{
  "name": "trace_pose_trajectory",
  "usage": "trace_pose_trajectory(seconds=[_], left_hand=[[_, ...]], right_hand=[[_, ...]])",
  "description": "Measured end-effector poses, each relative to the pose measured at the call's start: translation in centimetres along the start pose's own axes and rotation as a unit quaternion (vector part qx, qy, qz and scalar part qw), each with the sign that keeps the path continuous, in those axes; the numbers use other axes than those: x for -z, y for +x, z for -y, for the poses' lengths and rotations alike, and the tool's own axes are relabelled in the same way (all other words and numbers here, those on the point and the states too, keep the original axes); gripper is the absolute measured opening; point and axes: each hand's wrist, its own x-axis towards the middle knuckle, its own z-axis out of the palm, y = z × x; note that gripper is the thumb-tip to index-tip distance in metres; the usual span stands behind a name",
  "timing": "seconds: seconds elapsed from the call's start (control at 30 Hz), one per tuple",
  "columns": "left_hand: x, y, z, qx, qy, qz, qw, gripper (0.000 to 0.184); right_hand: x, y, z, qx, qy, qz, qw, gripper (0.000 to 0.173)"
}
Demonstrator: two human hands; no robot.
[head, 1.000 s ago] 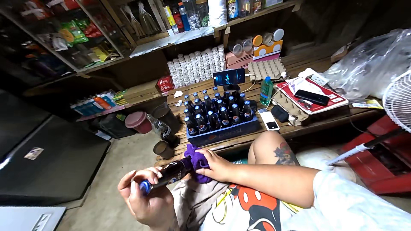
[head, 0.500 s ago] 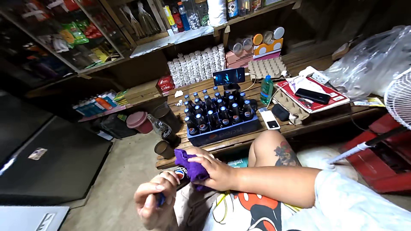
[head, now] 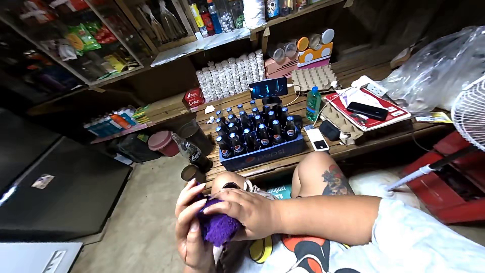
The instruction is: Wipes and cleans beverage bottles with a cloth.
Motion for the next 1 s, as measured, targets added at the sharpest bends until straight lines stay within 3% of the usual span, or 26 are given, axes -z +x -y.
trace_pose_trajectory(seconds=[1.0], left_hand=[[0.5,-0.6,0.7,-0.006,-0.036,-0.023,0.999,0.033]], right_hand=[[-0.7,-1.5,-1.6,-0.068,-0.028,0.006,0.997,0.068]])
